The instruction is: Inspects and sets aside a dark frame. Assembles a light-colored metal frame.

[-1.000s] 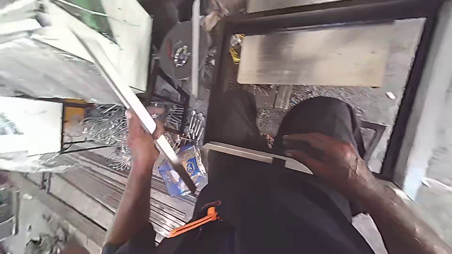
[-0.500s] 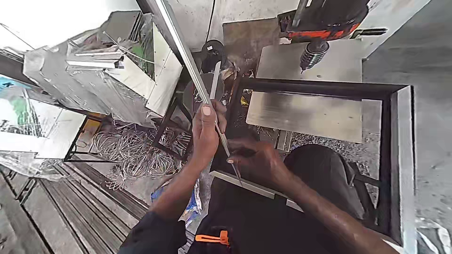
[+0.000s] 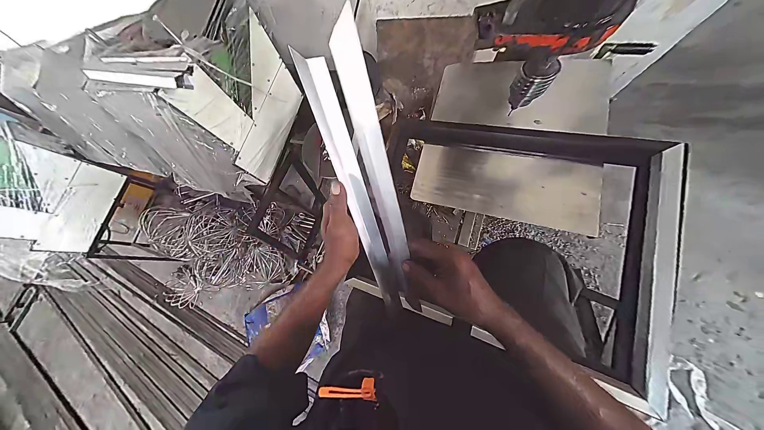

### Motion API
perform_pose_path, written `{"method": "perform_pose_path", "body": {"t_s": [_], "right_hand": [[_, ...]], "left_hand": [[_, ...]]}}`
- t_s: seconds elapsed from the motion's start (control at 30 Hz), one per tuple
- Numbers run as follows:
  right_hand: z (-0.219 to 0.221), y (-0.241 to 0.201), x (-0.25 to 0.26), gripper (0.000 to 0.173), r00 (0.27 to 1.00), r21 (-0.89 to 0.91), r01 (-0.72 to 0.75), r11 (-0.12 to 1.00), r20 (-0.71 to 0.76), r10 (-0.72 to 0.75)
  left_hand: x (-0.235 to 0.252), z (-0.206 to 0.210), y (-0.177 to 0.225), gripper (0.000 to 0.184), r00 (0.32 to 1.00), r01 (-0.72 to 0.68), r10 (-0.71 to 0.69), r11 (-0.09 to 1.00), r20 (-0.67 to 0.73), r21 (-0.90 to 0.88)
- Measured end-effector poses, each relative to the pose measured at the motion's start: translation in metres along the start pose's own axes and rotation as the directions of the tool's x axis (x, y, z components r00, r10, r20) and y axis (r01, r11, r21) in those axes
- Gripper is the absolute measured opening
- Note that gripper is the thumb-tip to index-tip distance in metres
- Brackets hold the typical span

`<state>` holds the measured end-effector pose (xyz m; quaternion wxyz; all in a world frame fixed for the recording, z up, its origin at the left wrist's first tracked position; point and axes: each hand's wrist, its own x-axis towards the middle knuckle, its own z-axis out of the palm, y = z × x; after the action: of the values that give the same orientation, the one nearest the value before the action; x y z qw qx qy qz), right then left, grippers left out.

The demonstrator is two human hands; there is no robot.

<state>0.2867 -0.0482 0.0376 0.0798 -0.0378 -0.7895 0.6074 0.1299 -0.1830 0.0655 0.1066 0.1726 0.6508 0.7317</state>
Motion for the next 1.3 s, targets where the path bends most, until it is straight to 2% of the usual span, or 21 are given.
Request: {"method": "perform_pose_path", "body": {"t_s": [0.1, 0.13, 0.2, 0.3, 0.37, 0.4, 0.47, 0.57, 0.63, 0.73, 0.8, 1.0, 1.17, 1.3], "right_hand": [[-0.015, -0.014, -0.002, 0.021, 0.999, -0.068, 0.011, 0.998, -0.047, -0.014], [-0.022, -0.019, -0.001, 0.019, 0.997, -0.093, 0.019, 0.995, -0.066, -0.025], [-0.035, -0.028, 0.0, 0.019, 0.99, -0.113, -0.017, 0.993, -0.141, 0.0], [-0.056, -0.028, 0.01, 0.029, 0.959, -0.115, -0.184, 0.976, -0.24, 0.153], [-0.07, -0.019, 0.016, 0.036, 0.933, -0.189, -0.286, 0.939, -0.278, 0.229], [-0.076, -0.012, 0.017, 0.034, 0.933, -0.244, -0.294, 0.924, -0.283, 0.222], [-0.09, 0.003, 0.014, 0.032, 0.96, -0.394, -0.248, 0.885, -0.22, 0.171], [-0.111, 0.021, 0.011, 0.023, 0.993, -0.622, -0.109, 0.776, -0.041, 0.107], [-0.125, 0.032, 0.015, 0.02, 0.992, -0.73, 0.035, 0.683, 0.106, 0.063], [-0.139, 0.05, 0.03, 0.014, 0.945, -0.771, 0.286, 0.569, 0.326, -0.033], [-0.141, 0.056, 0.043, 0.013, 0.916, -0.763, 0.351, 0.543, 0.401, -0.028], [-0.132, 0.058, 0.087, 0.013, 0.885, -0.788, 0.366, 0.495, 0.459, 0.076], [-0.124, 0.043, 0.116, 0.014, 0.867, -0.828, 0.396, 0.397, 0.479, 0.136], [-0.112, 0.046, 0.144, 0.013, 0.839, -0.802, 0.494, 0.335, 0.541, 0.06]], "left_hand": [[-0.002, -0.019, -0.01, 0.073, 0.993, 0.048, -0.038, 0.995, 0.108, -0.088], [-0.003, -0.025, -0.01, 0.073, 0.994, 0.062, -0.051, 0.992, 0.101, -0.11], [0.006, -0.036, -0.008, 0.069, 0.999, 0.025, -0.029, 0.986, -0.023, -0.164], [0.019, -0.065, 0.001, 0.065, 0.979, -0.051, 0.013, 0.982, -0.204, -0.18], [0.023, -0.093, 0.01, 0.067, 0.959, -0.078, 0.026, 0.982, -0.283, -0.175], [0.023, -0.107, 0.014, 0.068, 0.946, -0.092, 0.032, 0.981, -0.322, -0.172], [0.021, -0.138, 0.02, 0.066, 0.92, -0.097, 0.037, 0.986, -0.391, -0.137], [0.009, -0.178, 0.027, 0.061, 0.867, -0.084, 0.056, 0.996, -0.495, -0.034], [0.001, -0.201, 0.025, 0.058, 0.834, -0.046, 0.056, 0.998, -0.549, 0.032], [-0.016, -0.219, 0.016, 0.056, 0.798, -0.021, 0.052, 0.998, -0.601, 0.058], [-0.031, -0.227, 0.006, 0.059, 0.819, 0.009, 0.02, 0.999, -0.573, 0.048], [-0.041, -0.221, -0.006, 0.066, 0.792, 0.085, -0.045, 0.996, -0.609, 0.037], [-0.04, -0.222, -0.014, 0.069, 0.825, 0.103, -0.082, 0.995, -0.56, 0.006], [-0.039, -0.217, -0.018, 0.069, 0.842, 0.12, -0.101, 0.993, -0.529, 0.001]]}}
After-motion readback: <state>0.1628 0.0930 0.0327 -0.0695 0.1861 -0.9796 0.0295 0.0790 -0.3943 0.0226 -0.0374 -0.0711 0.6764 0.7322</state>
